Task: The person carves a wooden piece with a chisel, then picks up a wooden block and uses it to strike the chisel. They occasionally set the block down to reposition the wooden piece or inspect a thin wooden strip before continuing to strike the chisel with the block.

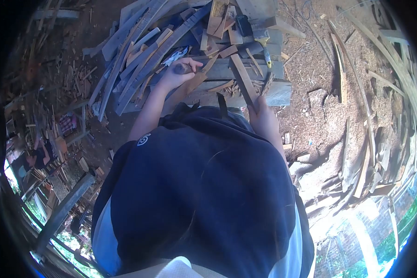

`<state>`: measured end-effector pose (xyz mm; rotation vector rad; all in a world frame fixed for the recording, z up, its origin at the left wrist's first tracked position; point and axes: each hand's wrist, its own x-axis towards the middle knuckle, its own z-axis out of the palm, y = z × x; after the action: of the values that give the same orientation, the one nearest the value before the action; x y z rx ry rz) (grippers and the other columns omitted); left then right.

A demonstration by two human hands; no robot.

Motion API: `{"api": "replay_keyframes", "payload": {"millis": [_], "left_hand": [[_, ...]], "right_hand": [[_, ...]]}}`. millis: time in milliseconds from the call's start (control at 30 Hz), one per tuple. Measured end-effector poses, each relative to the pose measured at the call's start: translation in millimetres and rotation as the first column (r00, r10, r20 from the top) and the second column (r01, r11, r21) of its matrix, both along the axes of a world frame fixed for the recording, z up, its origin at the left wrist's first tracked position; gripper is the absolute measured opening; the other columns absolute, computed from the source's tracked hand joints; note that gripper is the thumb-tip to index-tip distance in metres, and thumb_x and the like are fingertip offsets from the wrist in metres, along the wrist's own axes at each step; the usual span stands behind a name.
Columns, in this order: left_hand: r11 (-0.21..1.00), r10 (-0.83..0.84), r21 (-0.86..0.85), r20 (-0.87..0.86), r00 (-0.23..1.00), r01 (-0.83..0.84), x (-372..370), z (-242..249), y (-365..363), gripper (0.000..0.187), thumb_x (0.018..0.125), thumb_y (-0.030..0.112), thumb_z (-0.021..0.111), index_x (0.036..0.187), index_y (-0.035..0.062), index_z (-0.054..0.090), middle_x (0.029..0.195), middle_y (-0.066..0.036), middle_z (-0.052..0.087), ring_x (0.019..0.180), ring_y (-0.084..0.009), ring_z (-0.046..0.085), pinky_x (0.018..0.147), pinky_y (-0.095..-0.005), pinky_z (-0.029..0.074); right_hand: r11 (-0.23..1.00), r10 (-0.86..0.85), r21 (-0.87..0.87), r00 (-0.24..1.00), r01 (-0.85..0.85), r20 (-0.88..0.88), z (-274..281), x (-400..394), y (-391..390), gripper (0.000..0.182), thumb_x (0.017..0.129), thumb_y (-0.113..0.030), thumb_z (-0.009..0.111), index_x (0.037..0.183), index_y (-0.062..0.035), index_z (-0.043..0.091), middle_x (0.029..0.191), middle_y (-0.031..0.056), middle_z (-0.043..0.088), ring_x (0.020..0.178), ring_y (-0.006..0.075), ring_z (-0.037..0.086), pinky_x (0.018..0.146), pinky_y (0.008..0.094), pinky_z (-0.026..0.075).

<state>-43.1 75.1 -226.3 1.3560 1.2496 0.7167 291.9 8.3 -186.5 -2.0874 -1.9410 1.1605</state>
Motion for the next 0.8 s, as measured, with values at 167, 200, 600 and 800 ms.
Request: {"api": "replay_keyframes", "payload": {"millis": [167,200,600,800], "left_hand": [[0.999,-0.054,-0.007,-0.001,0.999,0.054,4.7,3.5,4.0,0.011,0.074,-0.002,0.061,0.082,0.0046,0.056,0.109,-0.01,0.069,0.112,-0.0212,0.063,0.098,-0.0334,0.045],[0.996,-0.084,0.005,0.012,0.996,0.084,5.8,2.8,4.6,0.011,0.074,-0.001,0.061,0.081,0.0048,0.056,0.105,-0.009,0.069,0.112,-0.0211,0.063,0.098,-0.0336,0.045],[0.978,-0.206,0.027,-0.022,0.978,0.207,19.6,-6.1,14.6,0.013,0.074,0.001,0.063,0.079,0.0059,0.052,0.094,-0.008,0.066,0.108,-0.0216,0.064,0.09,-0.0359,0.049],[0.989,-0.147,-0.016,0.1,0.984,0.149,21.6,-5.3,10.2,0.012,0.073,0.001,0.062,0.078,0.0066,0.053,0.093,-0.007,0.064,0.107,-0.022,0.064,0.091,-0.0365,0.048]], "right_hand": [[0.998,0.066,-0.016,0.997,-0.066,0.037,5.4,-2.9,-1.7,0.03,0.092,-0.032,0.06,0.107,-0.0093,0.047,0.088,0.0262,0.067,0.085,0.0484,0.064,0.07,0.0572,0.05],[0.998,0.063,-0.019,0.997,-0.063,0.038,4.1,-2.2,-2.9,0.03,0.092,-0.032,0.06,0.107,-0.0093,0.047,0.088,0.0262,0.067,0.085,0.0484,0.064,0.07,0.0572,0.05],[1.0,0.026,-0.004,1.0,-0.026,-0.002,11.5,-19.1,-0.7,0.036,0.093,-0.032,0.062,0.114,-0.0051,0.05,0.088,0.0268,0.067,0.087,0.0487,0.063,0.07,0.0539,0.049],[0.97,0.092,0.242,0.962,-0.028,-0.258,48.6,-52.8,20.7,0.029,0.09,-0.027,0.065,0.108,-0.0089,0.05,0.076,0.0211,0.067,0.071,0.0437,0.066,0.059,0.0522,0.051]]}}
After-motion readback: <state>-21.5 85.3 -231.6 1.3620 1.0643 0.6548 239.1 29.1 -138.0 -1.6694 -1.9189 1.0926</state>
